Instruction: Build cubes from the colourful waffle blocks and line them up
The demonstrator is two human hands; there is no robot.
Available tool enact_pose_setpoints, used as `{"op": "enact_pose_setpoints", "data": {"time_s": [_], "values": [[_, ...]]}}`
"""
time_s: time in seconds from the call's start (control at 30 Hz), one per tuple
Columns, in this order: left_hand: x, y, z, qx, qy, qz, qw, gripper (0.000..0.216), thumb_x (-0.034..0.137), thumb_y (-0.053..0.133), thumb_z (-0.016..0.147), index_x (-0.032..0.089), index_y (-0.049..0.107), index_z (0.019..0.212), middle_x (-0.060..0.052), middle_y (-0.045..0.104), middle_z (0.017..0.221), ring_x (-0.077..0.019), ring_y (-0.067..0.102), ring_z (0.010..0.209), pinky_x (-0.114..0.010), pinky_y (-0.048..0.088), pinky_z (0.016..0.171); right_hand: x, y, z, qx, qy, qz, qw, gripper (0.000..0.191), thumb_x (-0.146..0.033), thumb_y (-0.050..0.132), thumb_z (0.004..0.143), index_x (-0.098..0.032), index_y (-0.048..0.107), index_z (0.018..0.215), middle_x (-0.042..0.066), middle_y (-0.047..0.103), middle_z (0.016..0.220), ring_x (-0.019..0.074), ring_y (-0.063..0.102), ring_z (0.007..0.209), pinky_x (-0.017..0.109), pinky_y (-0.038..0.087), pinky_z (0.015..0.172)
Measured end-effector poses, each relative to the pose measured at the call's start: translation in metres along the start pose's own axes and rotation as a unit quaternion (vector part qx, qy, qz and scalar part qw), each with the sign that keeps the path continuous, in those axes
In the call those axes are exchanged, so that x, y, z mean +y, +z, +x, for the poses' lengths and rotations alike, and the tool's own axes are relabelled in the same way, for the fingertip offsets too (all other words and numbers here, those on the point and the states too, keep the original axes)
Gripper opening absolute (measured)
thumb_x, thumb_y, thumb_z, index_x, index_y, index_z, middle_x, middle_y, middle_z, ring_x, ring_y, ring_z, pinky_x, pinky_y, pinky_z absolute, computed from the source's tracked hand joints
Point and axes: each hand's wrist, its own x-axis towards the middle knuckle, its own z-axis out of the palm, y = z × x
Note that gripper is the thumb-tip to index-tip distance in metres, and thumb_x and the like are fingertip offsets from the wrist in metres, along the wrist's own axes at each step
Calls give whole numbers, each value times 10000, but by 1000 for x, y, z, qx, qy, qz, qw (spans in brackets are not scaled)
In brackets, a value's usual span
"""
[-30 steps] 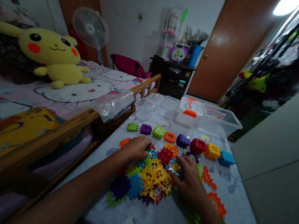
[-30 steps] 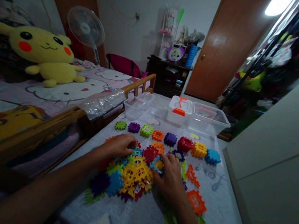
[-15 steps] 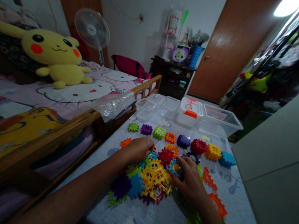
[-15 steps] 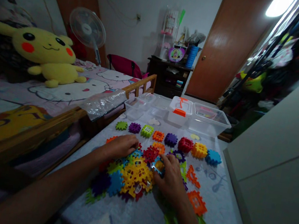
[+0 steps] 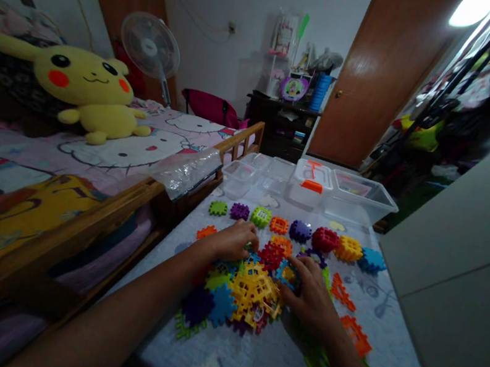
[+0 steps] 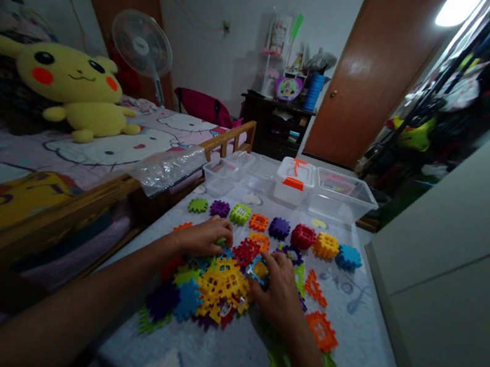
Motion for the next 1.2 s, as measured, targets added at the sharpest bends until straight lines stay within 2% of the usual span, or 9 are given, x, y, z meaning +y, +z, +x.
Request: {"op": "enact_pose_setpoints", "data": {"time_s": [0.13,0.27,0.37,0.47,0.63,0.7,0.8,0.97,1.2], "values": [[1,-9,-6,10,0,-36,999,208,89,611,728,188,679,898,-35,613,1007,-193,537,1006,-282,396,904,3,-1,1,11,5,23,1000,473,-260,588,760,-190,573,1227,109,542,1155,270,512,1098,457,445,963],[10,-24,-13,33,-9,-76,997,184,76,561,733,182,631,866,0,627,840,-147,570,779,-234,426,712,6,-4,2,36,24,39,998,476,-284,583,757,-213,572,1228,96,543,1147,265,524,1085,459,452,951],[27,-25,-12,121,-3,-54,991,158,81,555,759,193,609,856,-18,628,887,-171,568,863,-273,430,794,7,-7,4,64,44,49,996,450,-310,570,775,-214,578,1214,89,550,1123,254,545,1046,444,463,935],[48,-11,-7,180,2,-24,983,148,92,538,812,203,596,891,-45,622,968,-198,548,969,-312,426,872,10,-11,6,88,59,56,993,439,-332,568,786,-200,580,1204,88,553,1093,249,558,1014,431,472,920],[64,15,-7,98,51,-13,994,145,128,576,822,202,606,944,-56,600,1040,-198,557,975,-292,448,839,13,-15,7,104,67,63,990,437,-337,576,792,-189,582,1203,88,562,1066,247,567,992,420,480,902],[60,14,-13,72,62,-44,995,170,143,611,807,208,613,964,-48,593,1061,-187,565,977,-276,447,843,11,-15,6,99,62,65,991,435,-332,580,788,-196,586,1202,88,567,1072,248,570,995,421,484,896],[44,3,-24,81,42,-78,993,146,152,585,829,210,624,958,-39,608,1023,-179,574,965,-279,442,856,6,-12,6,88,38,61,994,445,-303,584,780,-220,577,1217,87,562,1112,254,559,1038,438,473,922],[13,-12,-38,163,-40,-90,982,117,191,563,835,199,637,925,-40,637,971,-191,589,942,-310,450,858,-4,2,9,52,1,25,998,490,-251,602,754,-237,554,1241,92,556,1167,277,514,1101,481,424,981],[-25,9,-45,285,-143,-58,946,104,203,573,810,191,623,901,-68,621,1027,-236,567,1050,-378,426,969,-8,11,13,-1,-9,-26,1000,527,-175,614,717,-210,554,1239,92,553,1211,276,484,1113,452,403,993]]}}
